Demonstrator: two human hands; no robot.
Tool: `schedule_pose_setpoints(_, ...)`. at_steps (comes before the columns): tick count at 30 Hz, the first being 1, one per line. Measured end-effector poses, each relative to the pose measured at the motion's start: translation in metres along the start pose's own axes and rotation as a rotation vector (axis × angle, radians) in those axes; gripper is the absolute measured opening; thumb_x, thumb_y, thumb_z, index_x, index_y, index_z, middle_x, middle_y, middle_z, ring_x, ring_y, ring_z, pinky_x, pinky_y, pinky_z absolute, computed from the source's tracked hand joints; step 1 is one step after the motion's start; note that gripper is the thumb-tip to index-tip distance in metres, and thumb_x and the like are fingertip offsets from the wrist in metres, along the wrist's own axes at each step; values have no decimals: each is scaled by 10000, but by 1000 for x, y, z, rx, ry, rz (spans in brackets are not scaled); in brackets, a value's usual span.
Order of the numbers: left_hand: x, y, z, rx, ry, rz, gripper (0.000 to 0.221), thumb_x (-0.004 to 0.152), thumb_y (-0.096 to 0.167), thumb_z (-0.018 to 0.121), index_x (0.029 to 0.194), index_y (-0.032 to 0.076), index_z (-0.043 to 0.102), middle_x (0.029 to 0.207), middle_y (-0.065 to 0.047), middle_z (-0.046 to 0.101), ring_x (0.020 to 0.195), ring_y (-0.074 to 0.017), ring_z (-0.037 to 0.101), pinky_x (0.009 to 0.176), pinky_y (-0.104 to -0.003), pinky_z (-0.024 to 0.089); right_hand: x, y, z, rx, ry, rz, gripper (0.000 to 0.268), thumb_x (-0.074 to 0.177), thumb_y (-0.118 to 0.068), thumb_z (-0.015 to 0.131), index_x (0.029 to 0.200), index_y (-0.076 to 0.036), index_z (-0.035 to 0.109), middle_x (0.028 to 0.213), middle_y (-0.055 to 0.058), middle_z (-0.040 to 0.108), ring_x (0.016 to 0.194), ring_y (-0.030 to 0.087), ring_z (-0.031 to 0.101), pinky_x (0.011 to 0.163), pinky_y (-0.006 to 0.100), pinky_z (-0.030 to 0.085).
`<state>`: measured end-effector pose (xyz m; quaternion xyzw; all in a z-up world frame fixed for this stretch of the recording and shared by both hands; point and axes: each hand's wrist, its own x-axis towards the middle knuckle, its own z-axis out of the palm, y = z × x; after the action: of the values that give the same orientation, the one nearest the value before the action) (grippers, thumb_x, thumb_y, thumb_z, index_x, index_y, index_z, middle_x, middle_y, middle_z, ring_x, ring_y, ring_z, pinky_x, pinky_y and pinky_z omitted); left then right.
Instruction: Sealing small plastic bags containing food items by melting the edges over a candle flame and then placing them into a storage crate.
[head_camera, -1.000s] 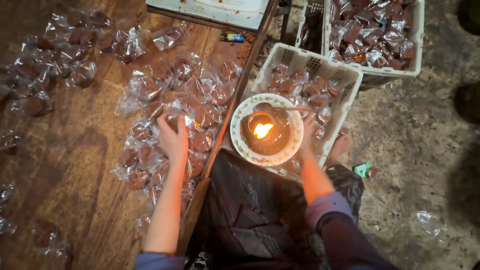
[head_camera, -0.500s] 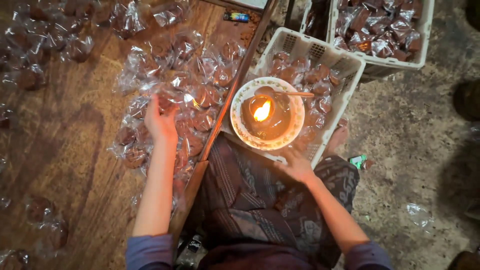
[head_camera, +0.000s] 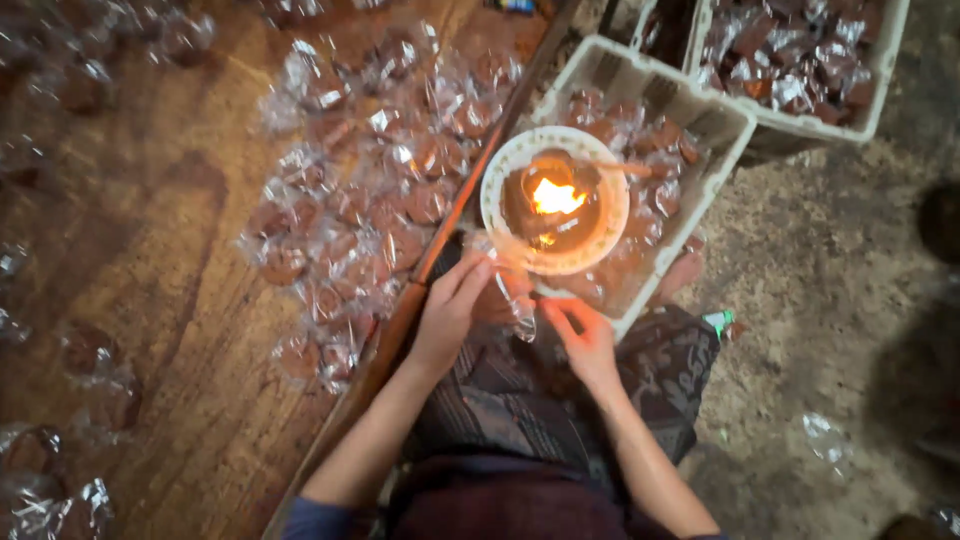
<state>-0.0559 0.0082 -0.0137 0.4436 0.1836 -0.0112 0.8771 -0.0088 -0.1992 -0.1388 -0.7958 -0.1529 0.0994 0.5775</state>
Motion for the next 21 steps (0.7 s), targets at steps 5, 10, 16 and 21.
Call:
schedule_pose_setpoints(5, 17, -67, 25, 591, 230, 390, 186, 1027, 213, 629, 917, 82, 701, 807, -32, 643, 844, -119, 585, 873, -331, 527, 15, -61, 11, 195, 93, -95, 213, 947, -230, 758, 1109, -93, 754, 1022, 77, 692, 963, 201, 676, 906, 381, 550)
schedule_pose_setpoints(10, 26, -88, 37, 397, 408, 526, 241, 1079, 212, 539, 859, 114, 549, 788, 25, 482, 807, -101, 461, 840, -297, 472, 23, -39, 19, 145, 201, -52, 71, 915, -190, 821, 907, -120, 815, 807, 50, 634, 779, 127, 595, 769, 294, 533)
schedule_pose_setpoints(16, 41, -85, 27, 561, 404, 637, 348, 1099, 211, 470, 769, 107, 511, 734, -47, 505, 739, -172, 553, 801, -292, 459, 15, -56, 27, 60, 398, -9, 170, 913, -151, 844, 992, -113, 698, 876, 26, 564, 745, 146, 614, 654, 226, 488)
schedule_pose_setpoints(21, 62, -79, 19, 703, 243, 793, 180, 1066, 129, 539, 922, 27, 571, 1260, -155, 557, 1161, -364, 599, 1051, -447, 428, 35, -42, 31, 25, 202, -239, 116, 926, -95, 782, 841, -45, 721, 862, 55, 588, 691, 133, 500, 681, 290, 453)
